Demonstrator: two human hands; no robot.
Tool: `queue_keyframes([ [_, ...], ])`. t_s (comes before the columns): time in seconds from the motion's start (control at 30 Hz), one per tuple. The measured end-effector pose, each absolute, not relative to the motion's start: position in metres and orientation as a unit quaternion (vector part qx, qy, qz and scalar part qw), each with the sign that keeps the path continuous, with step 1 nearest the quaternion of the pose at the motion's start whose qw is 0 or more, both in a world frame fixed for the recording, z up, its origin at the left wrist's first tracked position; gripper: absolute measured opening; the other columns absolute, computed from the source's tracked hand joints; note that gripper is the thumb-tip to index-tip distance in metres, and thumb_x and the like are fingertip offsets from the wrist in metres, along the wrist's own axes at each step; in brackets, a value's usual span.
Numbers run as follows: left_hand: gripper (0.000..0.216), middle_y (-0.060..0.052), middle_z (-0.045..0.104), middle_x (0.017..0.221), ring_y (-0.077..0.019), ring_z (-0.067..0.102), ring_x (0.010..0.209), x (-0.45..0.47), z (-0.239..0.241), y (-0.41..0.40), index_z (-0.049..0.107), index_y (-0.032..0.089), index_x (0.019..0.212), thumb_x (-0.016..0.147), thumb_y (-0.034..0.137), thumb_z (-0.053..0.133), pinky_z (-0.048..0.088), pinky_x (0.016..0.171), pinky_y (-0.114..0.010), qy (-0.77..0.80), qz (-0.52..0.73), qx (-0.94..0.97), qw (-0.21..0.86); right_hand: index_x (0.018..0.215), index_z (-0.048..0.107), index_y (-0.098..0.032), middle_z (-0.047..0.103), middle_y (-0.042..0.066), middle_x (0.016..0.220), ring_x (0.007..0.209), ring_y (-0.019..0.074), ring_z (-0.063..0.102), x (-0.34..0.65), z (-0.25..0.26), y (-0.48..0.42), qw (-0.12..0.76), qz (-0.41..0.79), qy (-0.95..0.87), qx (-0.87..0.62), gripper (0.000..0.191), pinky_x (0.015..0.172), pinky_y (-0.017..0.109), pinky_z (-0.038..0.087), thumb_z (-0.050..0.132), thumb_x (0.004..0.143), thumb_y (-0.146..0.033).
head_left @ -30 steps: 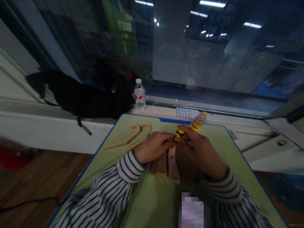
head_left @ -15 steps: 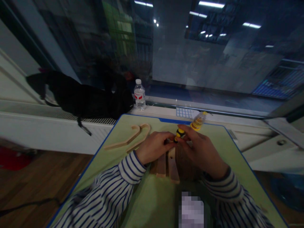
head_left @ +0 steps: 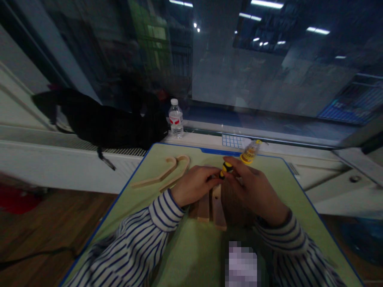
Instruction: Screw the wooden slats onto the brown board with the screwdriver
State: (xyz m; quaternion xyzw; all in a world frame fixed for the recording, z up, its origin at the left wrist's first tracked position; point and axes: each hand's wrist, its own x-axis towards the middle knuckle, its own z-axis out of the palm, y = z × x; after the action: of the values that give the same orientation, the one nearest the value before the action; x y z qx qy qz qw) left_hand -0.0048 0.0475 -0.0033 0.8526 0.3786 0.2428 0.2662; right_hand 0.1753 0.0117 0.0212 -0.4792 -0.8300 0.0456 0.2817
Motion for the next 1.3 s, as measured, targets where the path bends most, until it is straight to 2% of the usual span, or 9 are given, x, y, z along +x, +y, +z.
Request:
queue_keyframes([
  [0.43,0.022,-0.003,0.067,0.097,-0.0168,0.060,0.091,-0.0054,-0.0055,0.0490,0.064,0.020,0.101,0.090,0.020,0.045,0.043,0.080,-0.025,0.349,0.245,0.861,0.277,0.123,0.045,-0.021,0.069,0.007,0.092,0.080,0.0214,0.066,0.1767,0.0159,0.0142,0.307,0.033,-0.821,-0.480,0.034,0.069,0.034,0.051,0.047,0.090,-0.030],
  [0.53,0.020,-0.002,0.067,0.097,-0.0159,0.060,0.089,-0.0057,-0.0047,0.0486,0.064,0.022,0.101,0.089,0.023,0.048,0.043,0.077,-0.024,0.360,0.247,0.858,0.271,0.123,0.044,-0.021,0.069,0.007,0.091,0.080,0.0217,0.066,0.1770,0.0153,0.0148,0.305,0.035,-0.820,-0.482,0.034,0.068,0.034,0.051,0.048,0.090,-0.029],
  [0.73,0.022,-0.001,0.067,0.084,-0.0144,0.059,0.073,-0.0065,-0.0013,0.0478,0.065,0.022,0.097,0.087,0.038,0.053,0.041,0.063,-0.022,0.397,0.235,0.849,0.257,0.124,0.044,-0.020,0.068,0.007,0.095,0.083,0.0215,0.065,0.1750,0.0177,0.0131,0.300,0.043,-0.824,-0.478,0.034,0.072,0.036,0.051,0.047,0.091,-0.028],
  [0.97,0.017,0.000,0.066,0.085,-0.0152,0.059,0.078,-0.0066,-0.0053,0.0493,0.065,0.022,0.094,0.087,0.032,0.053,0.041,0.067,-0.022,0.389,0.244,0.852,0.253,0.133,0.038,-0.019,0.067,0.009,0.102,0.086,0.0211,0.065,0.1747,0.0192,0.0112,0.290,0.039,-0.838,-0.460,0.044,0.076,0.036,0.052,0.047,0.090,-0.025],
  [1.3,0.017,0.000,0.067,0.090,-0.0161,0.061,0.085,-0.0069,-0.0061,0.0490,0.065,0.023,0.097,0.089,0.026,0.050,0.042,0.073,-0.023,0.369,0.246,0.855,0.268,0.128,0.042,-0.021,0.067,0.008,0.102,0.085,0.0211,0.065,0.1749,0.0165,0.0132,0.293,0.048,-0.834,-0.466,0.037,0.074,0.036,0.052,0.045,0.091,-0.023],
])
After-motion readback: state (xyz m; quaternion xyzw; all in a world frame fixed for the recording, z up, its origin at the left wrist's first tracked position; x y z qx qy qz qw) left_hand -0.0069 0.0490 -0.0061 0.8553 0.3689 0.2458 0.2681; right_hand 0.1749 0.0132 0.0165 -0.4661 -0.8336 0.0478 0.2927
